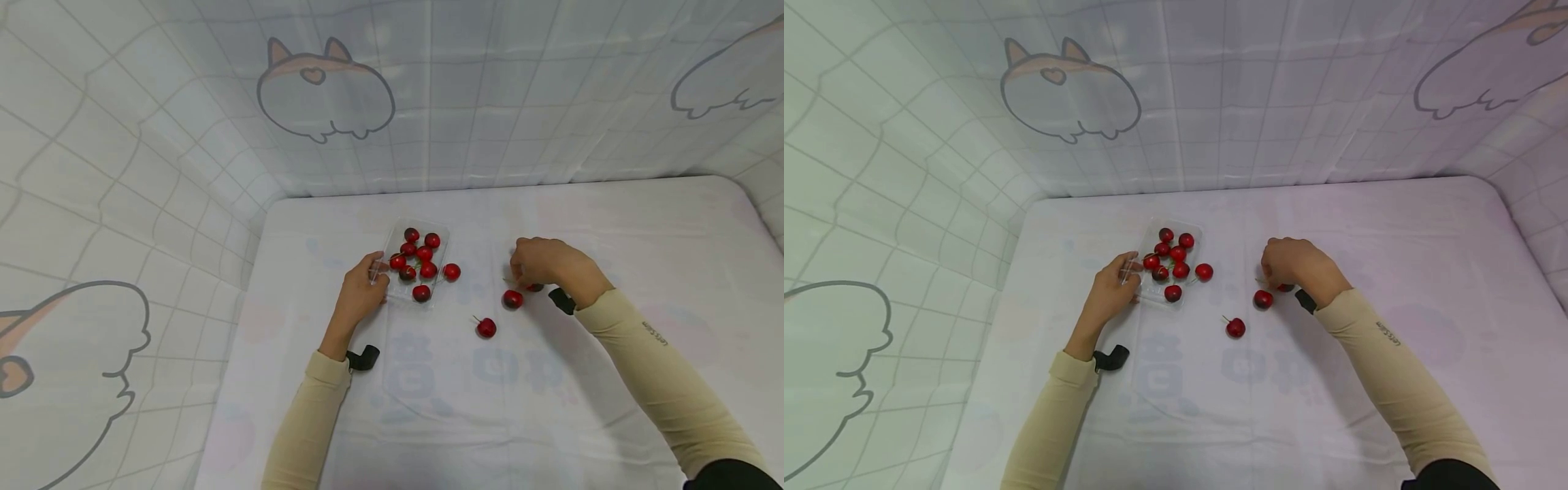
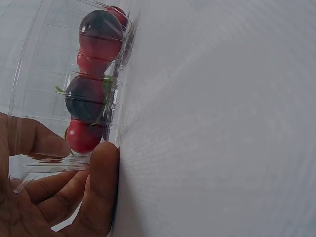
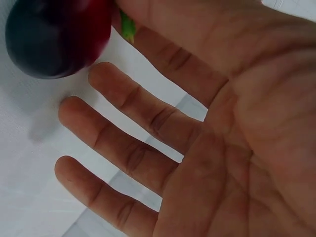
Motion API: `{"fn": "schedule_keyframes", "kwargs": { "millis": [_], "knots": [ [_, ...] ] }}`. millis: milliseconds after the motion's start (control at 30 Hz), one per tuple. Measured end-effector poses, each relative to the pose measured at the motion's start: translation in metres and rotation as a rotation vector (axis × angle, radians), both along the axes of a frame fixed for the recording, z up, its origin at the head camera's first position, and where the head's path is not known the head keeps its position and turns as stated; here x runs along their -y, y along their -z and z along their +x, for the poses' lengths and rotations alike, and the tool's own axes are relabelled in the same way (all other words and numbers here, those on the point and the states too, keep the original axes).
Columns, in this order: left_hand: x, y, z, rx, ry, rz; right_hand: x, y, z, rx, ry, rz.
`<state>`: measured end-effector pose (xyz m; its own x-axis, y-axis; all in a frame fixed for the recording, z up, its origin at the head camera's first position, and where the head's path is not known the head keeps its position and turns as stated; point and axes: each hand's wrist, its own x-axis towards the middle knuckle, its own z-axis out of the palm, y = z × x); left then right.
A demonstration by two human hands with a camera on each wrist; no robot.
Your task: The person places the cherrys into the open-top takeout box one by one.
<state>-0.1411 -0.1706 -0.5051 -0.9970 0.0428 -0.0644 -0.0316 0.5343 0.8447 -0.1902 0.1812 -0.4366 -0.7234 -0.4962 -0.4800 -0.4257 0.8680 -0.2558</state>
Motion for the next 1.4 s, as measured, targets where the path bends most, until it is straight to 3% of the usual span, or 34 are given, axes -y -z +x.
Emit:
{"fn": "schedule_keyframes", "kwargs": {
  "millis": [467, 933, 1400],
  "knots": [
    [0.0, 0.001, 0.0, -0.001, -0.005, -0.006, 0.001, 0.002, -0.001, -0.014, -0.023, -0.037],
    [-0.001, -0.002, 0.0, 0.0, -0.002, -0.013, -0.005, -0.001, 0.003, 0.099, 0.055, -0.154],
    [-0.001, -0.001, 0.0, -0.011, -0.001, -0.014, -0.013, -0.002, 0.002, 0.022, 0.031, -0.299]
  ]
}}
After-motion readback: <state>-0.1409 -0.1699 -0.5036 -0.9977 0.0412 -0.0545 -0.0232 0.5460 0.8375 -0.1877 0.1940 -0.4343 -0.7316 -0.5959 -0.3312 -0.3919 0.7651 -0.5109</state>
